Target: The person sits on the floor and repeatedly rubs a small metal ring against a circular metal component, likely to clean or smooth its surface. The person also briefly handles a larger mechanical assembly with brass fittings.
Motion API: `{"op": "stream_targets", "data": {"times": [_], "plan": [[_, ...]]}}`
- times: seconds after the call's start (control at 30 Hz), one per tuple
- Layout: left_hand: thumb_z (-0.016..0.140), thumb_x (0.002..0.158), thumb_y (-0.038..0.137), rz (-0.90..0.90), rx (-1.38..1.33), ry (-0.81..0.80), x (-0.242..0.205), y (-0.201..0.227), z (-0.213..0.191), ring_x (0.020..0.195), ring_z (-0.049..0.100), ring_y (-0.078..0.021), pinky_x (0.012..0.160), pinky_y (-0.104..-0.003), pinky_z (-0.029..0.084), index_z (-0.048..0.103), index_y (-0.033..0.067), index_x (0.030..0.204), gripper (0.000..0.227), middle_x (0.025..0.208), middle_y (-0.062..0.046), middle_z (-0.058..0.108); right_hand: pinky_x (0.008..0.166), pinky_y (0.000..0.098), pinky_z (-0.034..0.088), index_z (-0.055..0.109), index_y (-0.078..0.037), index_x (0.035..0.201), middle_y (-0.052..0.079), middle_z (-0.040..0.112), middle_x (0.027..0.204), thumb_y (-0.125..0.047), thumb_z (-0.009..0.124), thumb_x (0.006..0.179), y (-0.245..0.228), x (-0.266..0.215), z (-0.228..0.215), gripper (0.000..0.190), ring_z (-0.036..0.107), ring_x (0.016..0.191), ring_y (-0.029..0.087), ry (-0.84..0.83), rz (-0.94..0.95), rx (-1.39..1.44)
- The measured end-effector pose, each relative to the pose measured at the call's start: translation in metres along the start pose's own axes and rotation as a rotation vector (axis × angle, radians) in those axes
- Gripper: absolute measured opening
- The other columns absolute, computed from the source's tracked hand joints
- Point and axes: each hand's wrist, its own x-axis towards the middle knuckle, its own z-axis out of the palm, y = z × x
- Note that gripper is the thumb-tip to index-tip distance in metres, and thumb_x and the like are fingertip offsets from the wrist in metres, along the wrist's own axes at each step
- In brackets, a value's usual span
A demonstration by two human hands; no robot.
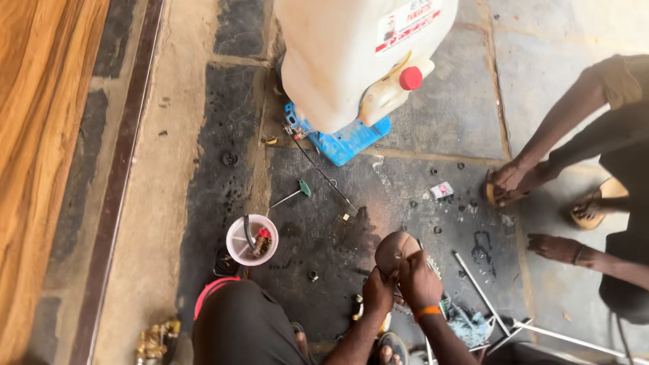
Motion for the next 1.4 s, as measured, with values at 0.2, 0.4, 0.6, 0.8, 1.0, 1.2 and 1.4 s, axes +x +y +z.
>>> {"op": "stream_targets", "data": {"times": [0.2,0.4,0.6,0.8,1.0,1.2,1.4], "plan": [[0.066,0.100,0.030,-0.033,0.041,-0.017,-0.014,-0.073,-0.006,0.060,0.070,-0.0228,0.057,-0.038,0.056,0.064,0.0001,0.124,0.039,0.090,-0.013,0.076,0.053,0.0517,0.054,0.054,-0.016,0.110,0.023,0.071,0.109,-0.027,0.054,0.094,0.006,-0.076,0.015,0.020,0.071,0.071,0.040,0.026,-0.188,-0.158],[0.061,0.101,0.032,-0.037,0.185,-0.054,-0.003,-0.094,-0.002,0.065,0.074,-0.0256,0.059,-0.038,0.057,0.057,0.0050,0.133,0.042,0.097,-0.013,0.077,0.059,0.0497,0.056,0.058,-0.012,0.107,0.019,0.072,0.086,-0.042,0.055,0.103,0.027,-0.032,0.036,0.031,0.071,0.069,0.040,-0.131,0.116,-0.076],[0.065,0.101,0.040,0.220,0.260,0.084,0.002,-0.085,-0.005,0.091,0.074,-0.0328,0.078,-0.044,0.059,0.060,0.0008,0.128,0.048,0.107,-0.020,0.075,0.049,0.0525,0.054,0.052,-0.001,0.128,0.022,0.071,0.085,-0.042,0.056,0.098,0.018,-0.030,0.031,0.051,0.069,0.057,0.041,0.056,-0.022,-0.045],[0.063,0.097,0.033,0.179,0.307,0.067,0.001,-0.096,-0.002,0.104,0.070,-0.0362,0.085,-0.048,0.056,0.065,0.0017,0.125,0.042,0.112,-0.021,0.075,0.056,0.0467,0.051,0.054,-0.003,0.128,0.017,0.067,0.089,-0.034,0.055,0.103,0.017,-0.084,0.034,0.040,0.063,0.063,0.033,-0.080,0.117,0.057],[0.067,0.096,0.028,-0.055,0.023,-0.091,0.002,-0.098,-0.002,0.065,0.075,-0.0300,0.050,-0.040,0.054,0.056,-0.0005,0.126,0.043,0.093,-0.018,0.076,0.058,0.0354,0.044,0.055,-0.003,0.125,0.008,0.057,0.087,-0.022,0.054,0.104,0.019,-0.076,-0.041,0.028,0.050,0.063,0.019,-0.206,0.412,0.901],[0.069,0.094,0.021,-0.032,-0.102,-0.067,0.000,-0.094,-0.004,0.065,0.077,-0.0218,0.047,-0.037,0.064,0.055,-0.0039,0.131,0.047,0.092,-0.016,0.076,0.064,0.0285,0.041,0.055,-0.004,0.124,0.001,0.050,0.084,-0.013,0.051,0.103,-0.023,-0.095,-0.166,0.023,0.042,0.067,0.011,-0.383,0.442,1.993],[0.068,0.096,0.022,-0.080,-0.077,-0.093,0.007,-0.102,-0.004,0.069,0.077,-0.0210,0.050,-0.034,0.065,0.049,-0.0027,0.138,0.052,0.099,-0.016,0.075,0.073,0.0307,0.045,0.054,-0.005,0.129,0.003,0.057,0.091,-0.009,0.055,0.101,-0.056,-0.109,-0.225,0.028,0.051,0.078,0.012,-0.318,0.247,1.825]]}}
